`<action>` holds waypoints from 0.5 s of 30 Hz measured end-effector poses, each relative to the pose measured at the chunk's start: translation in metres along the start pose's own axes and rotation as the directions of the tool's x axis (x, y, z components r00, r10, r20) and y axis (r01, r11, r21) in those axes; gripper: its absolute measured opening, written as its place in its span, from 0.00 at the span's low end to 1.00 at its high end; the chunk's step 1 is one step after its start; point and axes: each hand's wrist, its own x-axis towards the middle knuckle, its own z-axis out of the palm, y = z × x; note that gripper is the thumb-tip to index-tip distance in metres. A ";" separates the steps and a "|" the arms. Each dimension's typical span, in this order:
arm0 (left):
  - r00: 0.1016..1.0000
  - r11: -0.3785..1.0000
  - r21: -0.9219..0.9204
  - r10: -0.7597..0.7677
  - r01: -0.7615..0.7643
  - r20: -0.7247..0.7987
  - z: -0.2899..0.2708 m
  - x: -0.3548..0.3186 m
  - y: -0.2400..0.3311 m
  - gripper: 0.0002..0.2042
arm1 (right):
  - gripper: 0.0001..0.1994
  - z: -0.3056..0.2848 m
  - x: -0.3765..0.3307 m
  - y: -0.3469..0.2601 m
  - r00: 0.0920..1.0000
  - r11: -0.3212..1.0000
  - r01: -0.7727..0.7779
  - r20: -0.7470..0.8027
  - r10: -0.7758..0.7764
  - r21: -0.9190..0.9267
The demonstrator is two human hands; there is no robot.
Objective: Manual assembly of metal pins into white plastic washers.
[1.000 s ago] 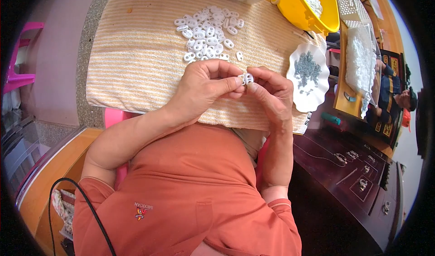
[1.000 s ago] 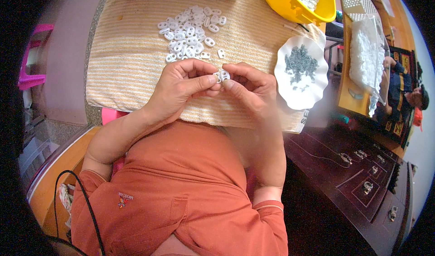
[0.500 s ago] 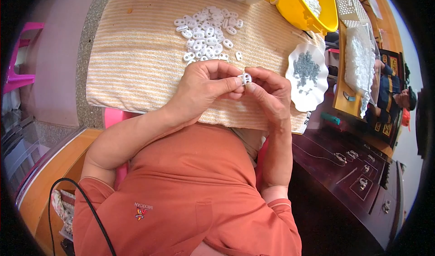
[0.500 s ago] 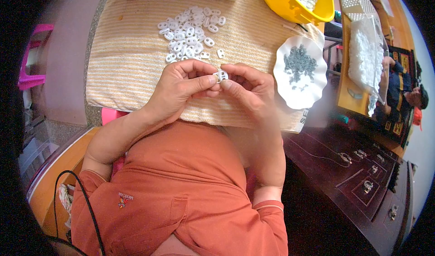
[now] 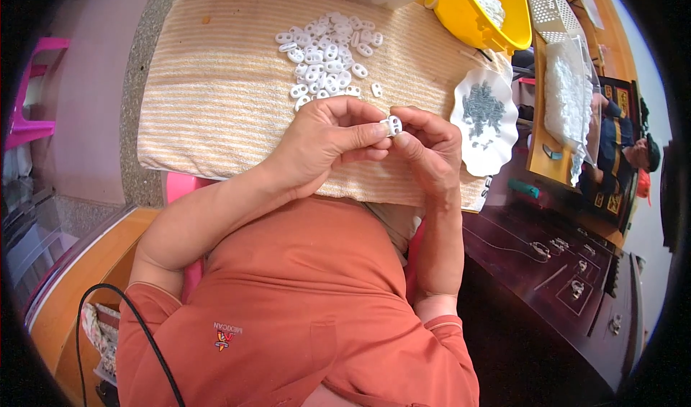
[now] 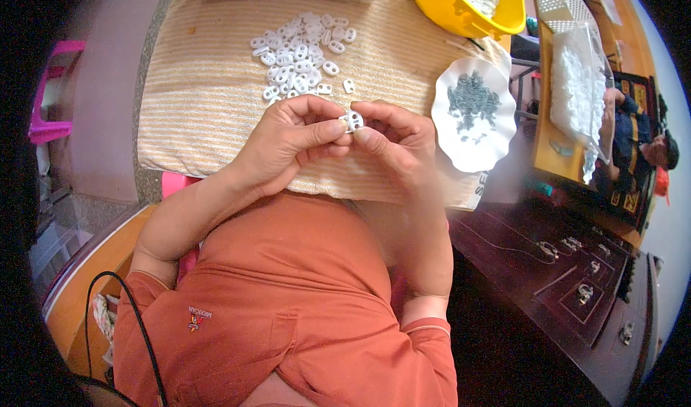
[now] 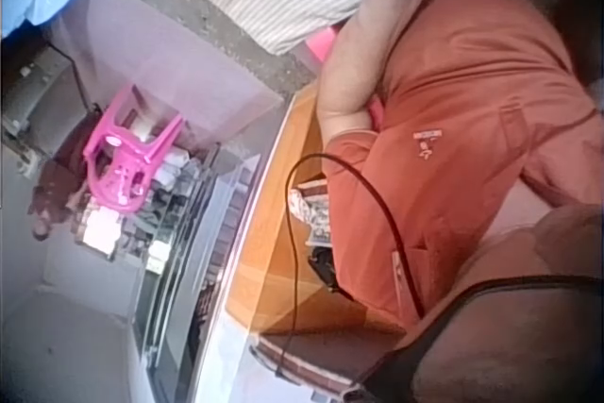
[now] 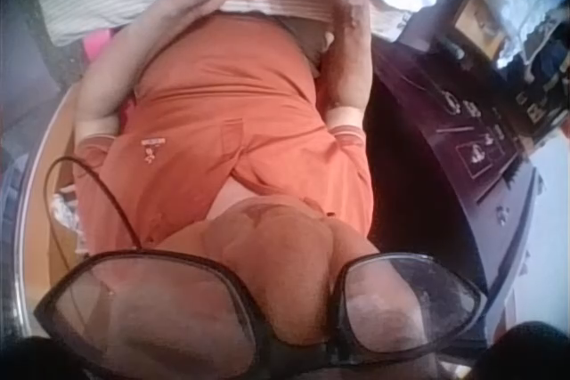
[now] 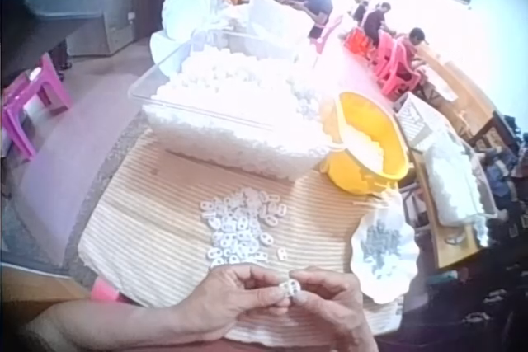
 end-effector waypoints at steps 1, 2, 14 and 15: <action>1.000 1.000 -0.007 -0.008 0.008 0.011 0.000 0.000 0.000 0.07 | 0.14 -0.001 0.000 0.000 1.000 1.000 0.002 0.000 -0.002 -0.001; 1.000 1.000 -0.007 -0.008 0.008 0.013 0.000 0.000 0.000 0.07 | 0.14 -0.002 0.000 0.002 1.000 1.000 0.018 0.012 -0.018 -0.013; 0.993 1.000 -0.005 0.011 -0.010 0.114 0.000 0.000 0.000 0.06 | 0.14 -0.004 0.005 0.007 0.974 0.981 0.195 0.125 -0.190 -0.024; 0.991 1.000 -0.007 0.016 -0.015 0.135 -0.001 0.000 0.000 0.06 | 0.14 -0.004 0.005 0.007 0.968 0.975 0.219 0.131 -0.213 -0.029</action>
